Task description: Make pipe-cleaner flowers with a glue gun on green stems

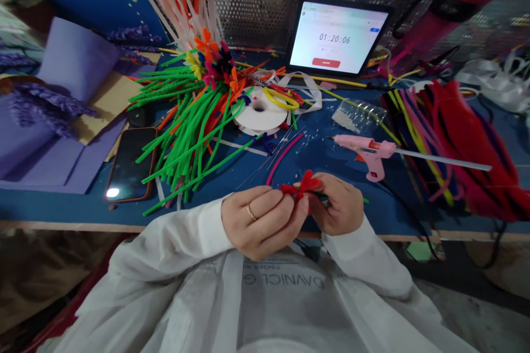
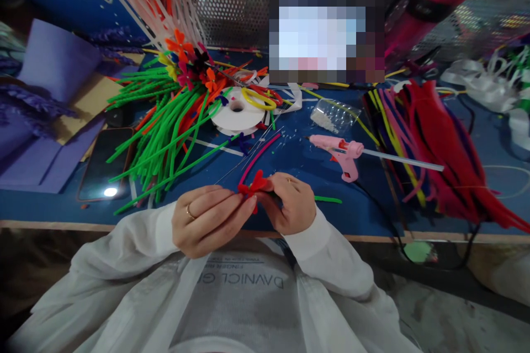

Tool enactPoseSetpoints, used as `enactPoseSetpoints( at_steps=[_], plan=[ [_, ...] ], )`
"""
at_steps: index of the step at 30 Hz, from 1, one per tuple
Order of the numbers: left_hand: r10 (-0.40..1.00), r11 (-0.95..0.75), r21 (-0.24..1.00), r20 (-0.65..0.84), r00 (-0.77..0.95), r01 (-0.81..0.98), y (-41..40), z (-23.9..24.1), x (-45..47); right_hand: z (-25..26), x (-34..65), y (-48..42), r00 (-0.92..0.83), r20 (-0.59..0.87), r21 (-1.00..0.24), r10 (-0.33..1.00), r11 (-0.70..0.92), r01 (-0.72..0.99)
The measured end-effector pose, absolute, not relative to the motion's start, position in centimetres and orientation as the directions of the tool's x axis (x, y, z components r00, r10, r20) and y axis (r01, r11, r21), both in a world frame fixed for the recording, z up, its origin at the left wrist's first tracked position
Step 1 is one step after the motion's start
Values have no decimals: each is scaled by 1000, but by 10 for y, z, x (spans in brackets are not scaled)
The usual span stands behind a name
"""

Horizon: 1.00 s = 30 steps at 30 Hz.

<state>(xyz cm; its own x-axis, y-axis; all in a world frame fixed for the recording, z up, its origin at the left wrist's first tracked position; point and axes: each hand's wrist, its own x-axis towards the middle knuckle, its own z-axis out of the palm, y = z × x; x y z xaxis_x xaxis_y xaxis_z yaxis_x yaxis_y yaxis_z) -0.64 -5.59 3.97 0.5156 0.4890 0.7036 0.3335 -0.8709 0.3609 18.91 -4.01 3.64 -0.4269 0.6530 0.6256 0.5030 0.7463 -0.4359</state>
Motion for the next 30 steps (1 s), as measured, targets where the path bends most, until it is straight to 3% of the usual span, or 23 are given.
enactPoseSetpoints(
  at_steps=[4, 12, 18, 30],
  plan=[
    [399, -887, 183, 766, 504, 424, -57, 42, -2, 37, 188, -41, -430, 614, -453, 662, 741, 496],
    [414, -864, 168, 774, 480, 475, -65, 34, 6, 37, 181, -46, -379, 616, -510, 691, 716, 476],
    [99, -763, -231, 882, 461, 604, -67, 37, 11, 34, 179, -48, -320, 659, -519, 680, 720, 461],
    [108, -752, -211, 896, 432, 625, -65, 34, 11, 36, 179, -48, -328, 686, -472, 649, 741, 477]
  ],
)
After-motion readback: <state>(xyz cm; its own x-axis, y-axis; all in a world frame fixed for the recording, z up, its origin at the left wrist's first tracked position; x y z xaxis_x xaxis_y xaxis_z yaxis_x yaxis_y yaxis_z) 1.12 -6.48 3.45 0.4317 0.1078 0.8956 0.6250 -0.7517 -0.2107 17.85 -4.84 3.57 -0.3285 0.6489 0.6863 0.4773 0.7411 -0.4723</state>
